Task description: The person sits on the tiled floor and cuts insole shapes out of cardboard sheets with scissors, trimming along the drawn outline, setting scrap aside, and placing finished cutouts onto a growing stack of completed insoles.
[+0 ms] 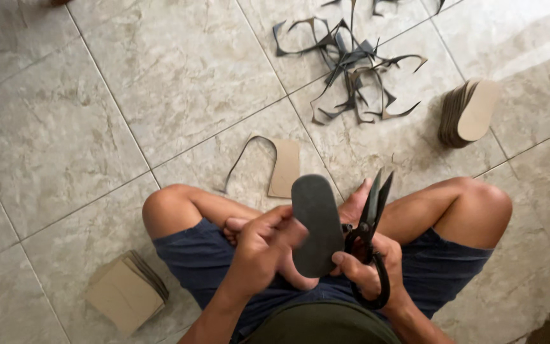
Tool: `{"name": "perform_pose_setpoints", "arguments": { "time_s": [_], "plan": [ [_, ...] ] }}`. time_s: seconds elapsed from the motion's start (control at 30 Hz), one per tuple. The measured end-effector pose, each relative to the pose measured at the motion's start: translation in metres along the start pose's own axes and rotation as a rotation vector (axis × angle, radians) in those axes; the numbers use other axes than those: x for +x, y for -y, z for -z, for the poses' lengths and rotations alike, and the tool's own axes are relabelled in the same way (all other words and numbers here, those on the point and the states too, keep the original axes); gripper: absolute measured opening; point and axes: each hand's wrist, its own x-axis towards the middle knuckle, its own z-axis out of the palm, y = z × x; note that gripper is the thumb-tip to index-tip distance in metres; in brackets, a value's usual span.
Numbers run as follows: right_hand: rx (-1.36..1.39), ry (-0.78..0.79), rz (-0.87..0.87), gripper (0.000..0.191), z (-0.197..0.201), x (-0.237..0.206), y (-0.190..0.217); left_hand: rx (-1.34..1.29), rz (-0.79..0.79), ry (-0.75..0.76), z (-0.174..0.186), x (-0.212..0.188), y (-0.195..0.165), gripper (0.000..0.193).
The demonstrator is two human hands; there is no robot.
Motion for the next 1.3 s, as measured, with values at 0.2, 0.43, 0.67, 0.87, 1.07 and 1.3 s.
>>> {"name": "perform_pose_setpoints", "arguments": {
  "time_s": [0.2, 0.43, 0.67, 0.87, 1.07, 1.3],
  "plan": [
    [0.114, 0.107, 0.058, 0.022, 0.014, 0.007, -0.012, 0.024, -0.068, 0.059, 0.004, 0.008, -0.008, 0.023],
    [0.043, 0.060, -0.064, 0.022, 0.026, 0.012, -0.027, 0.025, -0.044, 0.045, 0.006, 0.019, -0.015, 0.028],
    [0.314, 0.152, 0.023, 0.030, 0.017, 0.011, -0.006, -0.039, -0.054, 0.069, -0.006, 0.026, -0.017, 0.031],
    [0.803, 0.271, -0.175, 0.026, 0.011, 0.015, -0.015, -0.362, 0.021, -0.048, -0.048, 0.015, -0.012, 0.049],
    [0.275, 0.235, -0.140, 0.031, 0.022, 0.015, -0.023, -0.180, -0.195, -0.093, -0.044, 0.017, -0.013, 0.014],
    [-0.199, 0.032, 0.208, 0.042, 0.028, 0.001, 0.008, 0.037, -0.188, -0.126, -0.036, 0.004, -0.023, 0.011]
  ]
}}
